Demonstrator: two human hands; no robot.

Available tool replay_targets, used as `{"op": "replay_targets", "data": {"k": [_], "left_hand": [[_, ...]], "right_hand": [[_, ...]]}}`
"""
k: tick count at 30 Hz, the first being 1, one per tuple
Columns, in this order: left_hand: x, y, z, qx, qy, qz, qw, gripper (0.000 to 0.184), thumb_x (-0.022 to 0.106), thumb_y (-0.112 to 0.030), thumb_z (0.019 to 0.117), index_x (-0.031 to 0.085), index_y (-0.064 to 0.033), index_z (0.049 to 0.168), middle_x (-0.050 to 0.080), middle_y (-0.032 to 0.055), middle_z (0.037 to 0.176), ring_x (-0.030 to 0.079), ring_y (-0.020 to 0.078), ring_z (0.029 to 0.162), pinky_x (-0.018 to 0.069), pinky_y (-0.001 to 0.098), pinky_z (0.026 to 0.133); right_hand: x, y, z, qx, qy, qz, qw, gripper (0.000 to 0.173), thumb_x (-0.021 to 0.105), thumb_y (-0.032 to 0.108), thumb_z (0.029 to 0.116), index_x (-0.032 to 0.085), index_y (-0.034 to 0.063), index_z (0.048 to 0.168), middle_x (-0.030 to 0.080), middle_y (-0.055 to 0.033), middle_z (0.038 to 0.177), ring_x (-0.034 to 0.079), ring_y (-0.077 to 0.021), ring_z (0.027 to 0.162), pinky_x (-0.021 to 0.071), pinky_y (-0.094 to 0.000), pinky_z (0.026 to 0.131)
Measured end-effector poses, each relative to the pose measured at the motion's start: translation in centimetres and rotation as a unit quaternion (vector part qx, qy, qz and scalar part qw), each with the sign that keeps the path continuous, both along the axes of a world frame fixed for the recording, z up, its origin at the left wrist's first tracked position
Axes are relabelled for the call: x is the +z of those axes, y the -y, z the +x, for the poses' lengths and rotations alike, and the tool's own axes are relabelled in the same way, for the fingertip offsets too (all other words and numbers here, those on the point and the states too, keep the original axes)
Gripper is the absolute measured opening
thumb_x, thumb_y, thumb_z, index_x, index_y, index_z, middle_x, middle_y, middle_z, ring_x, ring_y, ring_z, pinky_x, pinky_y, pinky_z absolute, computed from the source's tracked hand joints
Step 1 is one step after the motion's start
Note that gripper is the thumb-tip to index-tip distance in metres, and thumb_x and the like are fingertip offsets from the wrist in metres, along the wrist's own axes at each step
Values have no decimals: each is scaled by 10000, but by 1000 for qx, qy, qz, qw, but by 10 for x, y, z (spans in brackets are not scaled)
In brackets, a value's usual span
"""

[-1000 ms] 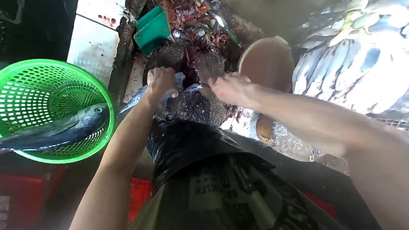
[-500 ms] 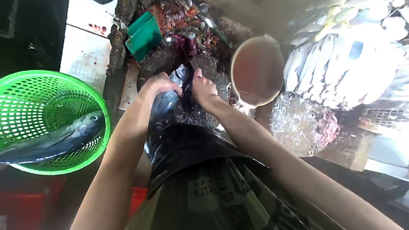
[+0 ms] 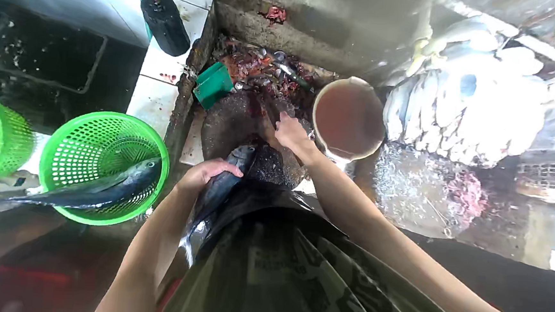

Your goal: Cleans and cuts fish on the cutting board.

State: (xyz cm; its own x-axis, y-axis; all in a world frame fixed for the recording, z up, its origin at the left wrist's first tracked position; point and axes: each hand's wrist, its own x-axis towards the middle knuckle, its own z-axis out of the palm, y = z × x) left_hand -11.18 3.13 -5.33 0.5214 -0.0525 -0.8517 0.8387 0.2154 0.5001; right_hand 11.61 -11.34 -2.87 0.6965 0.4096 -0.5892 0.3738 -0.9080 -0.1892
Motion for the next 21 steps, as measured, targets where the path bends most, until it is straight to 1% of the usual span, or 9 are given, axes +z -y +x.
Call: {"op": "replay_targets", "data": {"k": [3,7,9,11,13,15,17,18,21], "left_hand": [[5,1,-14,5,19,33,999,389,848,-187,790,678,22,1070,738,133,948,724,207,855,604,407,797],[36,10,-11,-22,68,173,982,594,936,-236,685,651,36,1131,741,160,999,728,255,927,596,476,870],[62,18,5,-100,77,297,946,698,972,-376,616,664,9,1111,734,176,974,721,319,924,587,568,839],[93,31,33,-207,72,422,880,763,930,-553,610,670,-44,1116,707,201,989,687,403,959,541,667,810],[115,47,57,-280,120,512,803,671,874,-547,663,689,-194,1203,724,161,1052,680,401,1014,521,679,834],[121,54,79,-345,213,575,711,652,851,-404,705,652,-299,1316,731,126,1078,692,376,1005,529,637,814],[110,50,97,-403,308,596,622,707,879,-245,697,636,-320,1357,714,91,1166,662,334,1113,471,598,976],[97,44,103,-426,359,597,577,722,881,-171,683,645,-324,1347,705,81,1183,638,327,1160,414,595,1062],[50,17,102,-497,439,556,500,684,765,39,798,642,-316,1370,645,74,1366,512,345,1376,223,623,1231]], "right_hand": [[-5,2,-13,89,9,60,994,436,405,387,1100,471,172,1474,707,-210,1142,713,-425,1027,585,-629,811],[-50,9,12,284,-112,143,942,426,520,324,1078,574,109,1442,661,-184,1330,633,-363,1245,486,-600,1067],[-73,15,40,243,-98,177,949,376,525,323,1079,630,84,1349,680,-195,1270,654,-364,1194,500,-605,1042],[-73,19,69,121,-37,198,972,392,491,306,1089,610,41,1353,682,-245,1218,675,-414,1120,525,-624,978],[-61,18,88,-1,34,187,982,464,498,357,1074,548,73,1437,679,-258,1240,675,-438,1134,530,-639,977],[-47,28,100,-61,54,225,971,544,594,417,1021,514,90,1449,697,-234,1184,718,-396,1025,573,-609,912],[-34,47,104,-79,27,256,963,614,633,474,991,501,104,1463,705,-210,1157,729,-358,964,587,-595,881],[-27,58,98,-94,-1,241,966,609,618,487,1000,513,84,1443,689,-224,1200,702,-382,1047,551,-622,942],[-20,87,76,-148,-40,189,970,530,596,517,997,664,18,1161,707,-219,986,710,-375,881,573,-620,800]]}}
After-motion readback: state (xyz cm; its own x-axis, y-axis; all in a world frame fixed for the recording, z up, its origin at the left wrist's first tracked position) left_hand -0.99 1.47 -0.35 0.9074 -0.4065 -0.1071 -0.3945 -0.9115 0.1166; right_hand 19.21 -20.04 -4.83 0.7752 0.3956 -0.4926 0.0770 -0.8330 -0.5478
